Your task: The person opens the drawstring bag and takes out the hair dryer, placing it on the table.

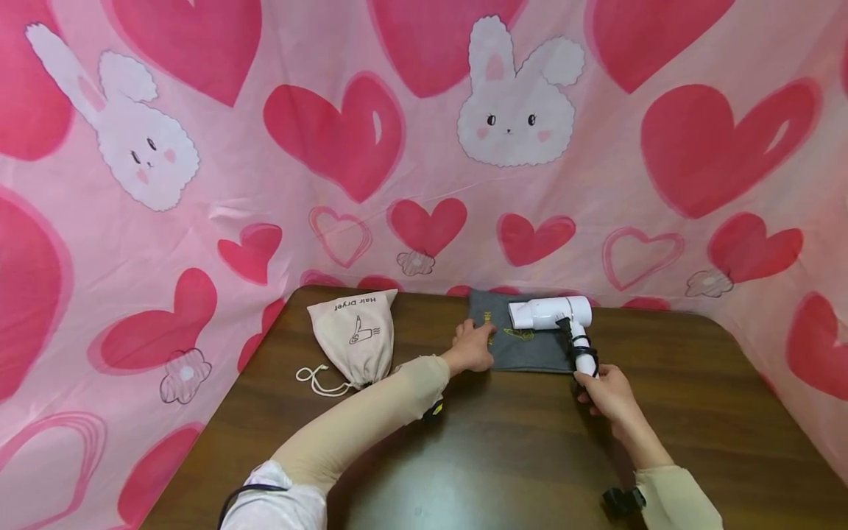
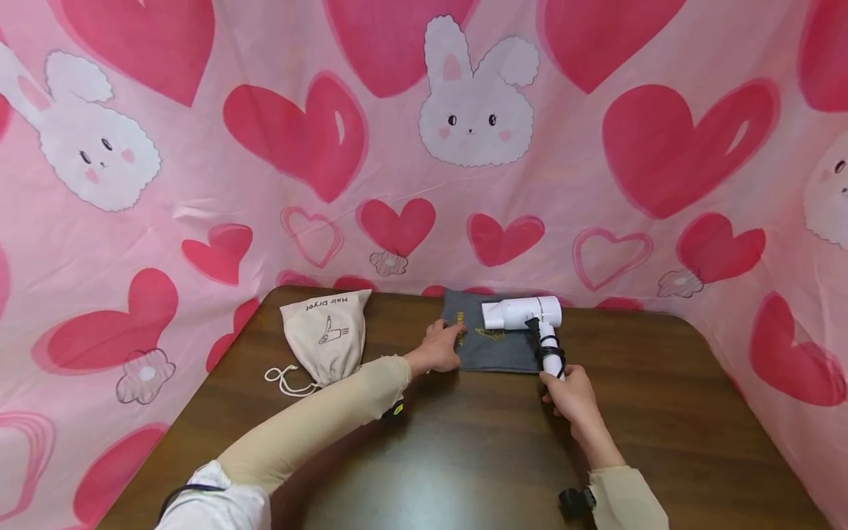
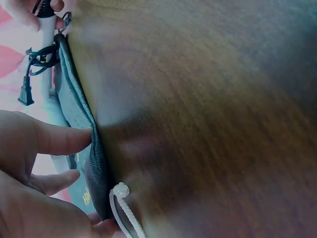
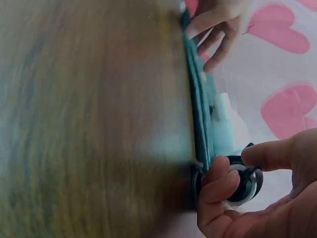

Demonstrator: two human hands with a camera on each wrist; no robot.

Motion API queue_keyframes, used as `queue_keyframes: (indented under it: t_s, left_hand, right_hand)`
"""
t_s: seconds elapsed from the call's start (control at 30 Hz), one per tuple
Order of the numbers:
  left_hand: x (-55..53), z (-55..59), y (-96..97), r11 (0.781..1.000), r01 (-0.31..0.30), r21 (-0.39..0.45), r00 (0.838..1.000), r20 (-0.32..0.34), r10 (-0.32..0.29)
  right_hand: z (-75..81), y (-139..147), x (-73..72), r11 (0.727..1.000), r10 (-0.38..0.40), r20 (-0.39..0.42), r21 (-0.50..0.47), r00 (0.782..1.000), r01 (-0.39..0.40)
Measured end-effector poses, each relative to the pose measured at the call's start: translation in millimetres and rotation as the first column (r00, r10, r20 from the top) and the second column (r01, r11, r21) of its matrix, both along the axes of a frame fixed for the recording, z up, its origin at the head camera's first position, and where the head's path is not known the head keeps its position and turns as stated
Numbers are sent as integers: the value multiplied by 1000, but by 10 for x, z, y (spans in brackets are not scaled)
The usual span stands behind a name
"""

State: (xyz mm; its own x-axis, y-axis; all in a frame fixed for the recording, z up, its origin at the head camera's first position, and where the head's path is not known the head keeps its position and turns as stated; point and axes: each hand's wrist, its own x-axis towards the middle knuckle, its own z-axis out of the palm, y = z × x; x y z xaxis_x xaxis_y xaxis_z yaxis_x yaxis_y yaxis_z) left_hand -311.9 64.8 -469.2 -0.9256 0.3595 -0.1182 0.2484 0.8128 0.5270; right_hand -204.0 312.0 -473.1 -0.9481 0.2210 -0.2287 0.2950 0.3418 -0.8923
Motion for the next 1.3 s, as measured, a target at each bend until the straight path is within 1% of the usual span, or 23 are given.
queue_keyframes:
  t_s: [0.1, 0.23, 0.37, 0.47, 0.63, 0.73, 0.8, 0.9, 1.0, 1.07, 1.13, 1.2, 1.27, 1.3]
  left_hand:
    - [-2, -19, 2, 1000, 4, -10, 1000, -1, -4]
    - [-17, -41, 2, 1000, 0, -17, 1000, 0, 0]
    - [-33, -49, -2, 1000, -1, -11, 1000, -6, 1]
    - [-38, -60, -8, 1000, 8, 6, 1000, -14, -8]
    - [-31, -102, -34, 1000, 18, 19, 1000, -4, -18]
    - [-30, -111, -45, 1000, 17, 23, 1000, -14, -17]
    - [-28, -108, -46, 1000, 18, 21, 1000, -22, -17]
    - [-14, -88, -53, 999, 25, 20, 1000, -17, -24]
    - [-3, -76, -70, 999, 47, 28, 999, -8, -47]
    - [-12, -61, -89, 997, 66, 32, 998, -4, -66]
    - [-35, -46, -112, 995, 91, 27, 996, -4, -91]
    - [-52, -29, -133, 994, 108, 23, 994, 9, -109]
    - [-67, -18, -150, 993, 115, 19, 993, 22, -115]
    - [-72, -11, -160, 993, 115, 20, 993, 28, -115]
  right_hand:
    - [-12, 19, 2, 996, 6, -14, 87, 1000, -4]
    - [-6, 46, 5, 989, 29, -6, 145, 1000, -28]
    - [21, 82, 1, 971, 59, 14, 233, 998, -61]
    - [17, 109, 0, 960, 78, 26, 269, 997, -82]
    - [-31, 118, 16, 961, 101, 37, 256, 994, -107]
    - [-27, 108, 12, 961, 96, 31, 258, 995, -100]
    - [-18, 107, 13, 960, 98, 28, 261, 995, -102]
    - [-23, 106, 19, 959, 101, 25, 263, 995, -104]
    - [-33, 105, 31, 956, 105, 21, 274, 994, -106]
    - [-23, 104, 25, 952, 110, 12, 286, 994, -108]
    - [4, 111, 2, 937, 119, -9, 332, 993, -109]
    - [31, 124, -9, 923, 121, -32, 372, 992, -101]
    - [49, 123, -4, 905, 106, -81, 421, 991, -62]
    - [56, 114, 4, 899, 83, -116, 437, 990, -24]
